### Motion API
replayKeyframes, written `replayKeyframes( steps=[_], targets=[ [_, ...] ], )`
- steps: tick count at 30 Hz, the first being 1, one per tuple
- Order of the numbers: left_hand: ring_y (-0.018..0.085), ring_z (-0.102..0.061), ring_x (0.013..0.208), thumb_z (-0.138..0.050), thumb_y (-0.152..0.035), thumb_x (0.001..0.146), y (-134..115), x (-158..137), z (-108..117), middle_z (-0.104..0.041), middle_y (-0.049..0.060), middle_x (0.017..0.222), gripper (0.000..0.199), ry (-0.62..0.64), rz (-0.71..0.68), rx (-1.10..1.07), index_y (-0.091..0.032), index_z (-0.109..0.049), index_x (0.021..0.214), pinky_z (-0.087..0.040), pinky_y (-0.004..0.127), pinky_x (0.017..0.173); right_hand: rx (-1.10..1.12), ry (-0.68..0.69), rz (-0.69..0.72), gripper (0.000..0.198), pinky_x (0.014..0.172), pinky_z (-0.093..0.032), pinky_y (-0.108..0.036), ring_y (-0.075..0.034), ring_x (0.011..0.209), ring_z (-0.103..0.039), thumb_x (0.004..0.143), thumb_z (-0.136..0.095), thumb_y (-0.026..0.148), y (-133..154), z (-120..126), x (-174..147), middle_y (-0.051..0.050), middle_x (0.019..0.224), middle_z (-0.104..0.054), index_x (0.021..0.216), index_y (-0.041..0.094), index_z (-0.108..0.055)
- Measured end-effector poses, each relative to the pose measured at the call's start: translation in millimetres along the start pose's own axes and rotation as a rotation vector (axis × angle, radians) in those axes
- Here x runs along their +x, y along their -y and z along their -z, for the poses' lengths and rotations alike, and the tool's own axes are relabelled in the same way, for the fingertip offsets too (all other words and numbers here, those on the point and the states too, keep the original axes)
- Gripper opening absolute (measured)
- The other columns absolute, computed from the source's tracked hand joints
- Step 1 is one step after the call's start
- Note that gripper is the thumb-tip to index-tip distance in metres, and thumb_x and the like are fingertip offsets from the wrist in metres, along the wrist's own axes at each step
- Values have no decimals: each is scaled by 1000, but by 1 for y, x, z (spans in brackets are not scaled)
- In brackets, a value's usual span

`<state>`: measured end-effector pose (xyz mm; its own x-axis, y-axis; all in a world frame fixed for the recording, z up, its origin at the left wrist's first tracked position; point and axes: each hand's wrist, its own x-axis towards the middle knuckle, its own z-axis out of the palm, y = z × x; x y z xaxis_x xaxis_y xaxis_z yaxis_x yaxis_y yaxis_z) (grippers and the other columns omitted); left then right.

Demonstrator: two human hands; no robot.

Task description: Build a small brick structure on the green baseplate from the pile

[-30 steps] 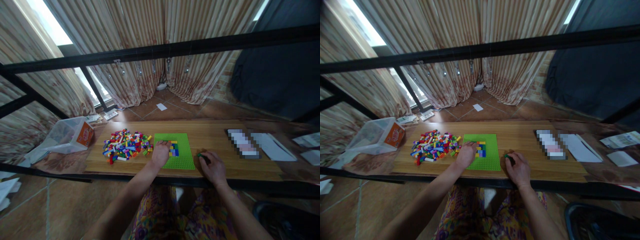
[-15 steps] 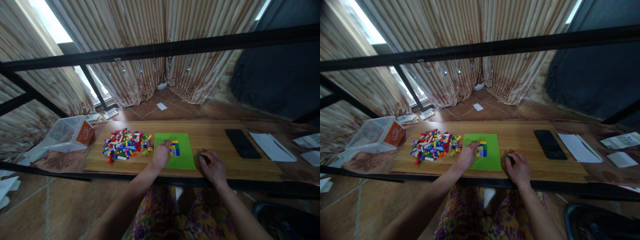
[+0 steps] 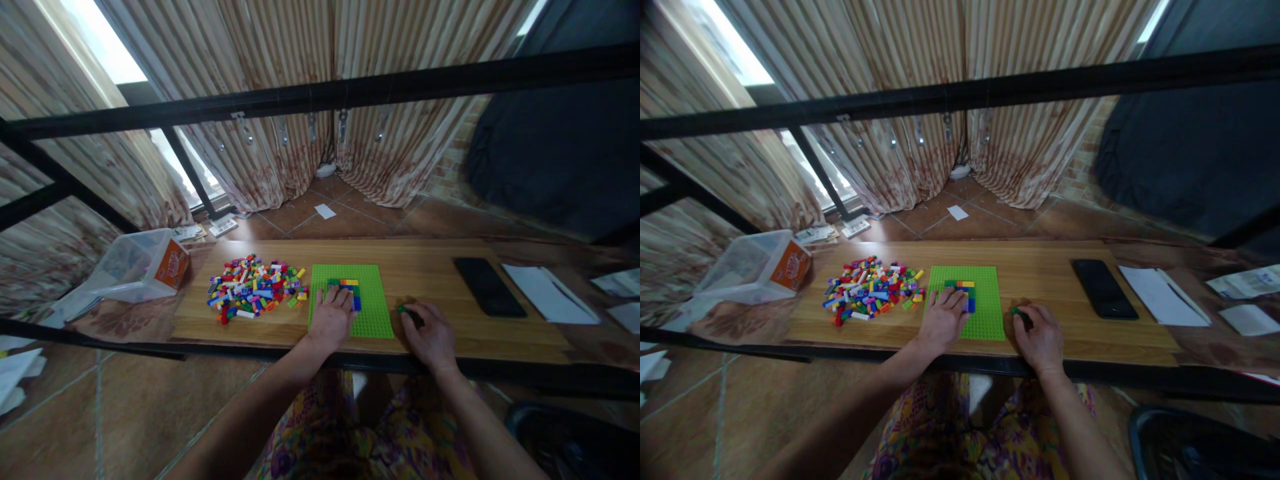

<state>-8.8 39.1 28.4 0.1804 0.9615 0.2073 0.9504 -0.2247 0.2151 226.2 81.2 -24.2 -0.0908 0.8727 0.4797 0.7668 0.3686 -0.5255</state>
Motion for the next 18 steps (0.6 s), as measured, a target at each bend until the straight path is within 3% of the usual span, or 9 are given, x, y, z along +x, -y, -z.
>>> replayKeyframes(
  steps=[9,14,18],
  targets=[
    [30,-48,119,-51,-29,92,-11,9,-5,-63,11,120,27,25,30,46,-17,-61,114,-24,64,109,-14,4,-5,30,84,-51,-40,-23,90,-62,84,-51,43,0,1,-1,-9,97,-66,91,21,-69],
    [30,-49,119,-45,-24,94,-10,7,-18,-59,14,127,32,15,7,113,-11,-58,120,-25,60,111,-17,2,11,30,86,-51,-40,-23,92,-62,85,-51,43,-1,0,-2,-10,97,-66,92,20,-69],
    [27,-50,120,-42,-17,93,-7,3,-22,-58,12,131,35,0,6,130,-14,-57,124,-26,57,112,-16,12,1,32,85,-51,-40,-23,92,-62,86,-49,45,-1,0,-2,-10,97,-66,92,20,-69]
  ],
)
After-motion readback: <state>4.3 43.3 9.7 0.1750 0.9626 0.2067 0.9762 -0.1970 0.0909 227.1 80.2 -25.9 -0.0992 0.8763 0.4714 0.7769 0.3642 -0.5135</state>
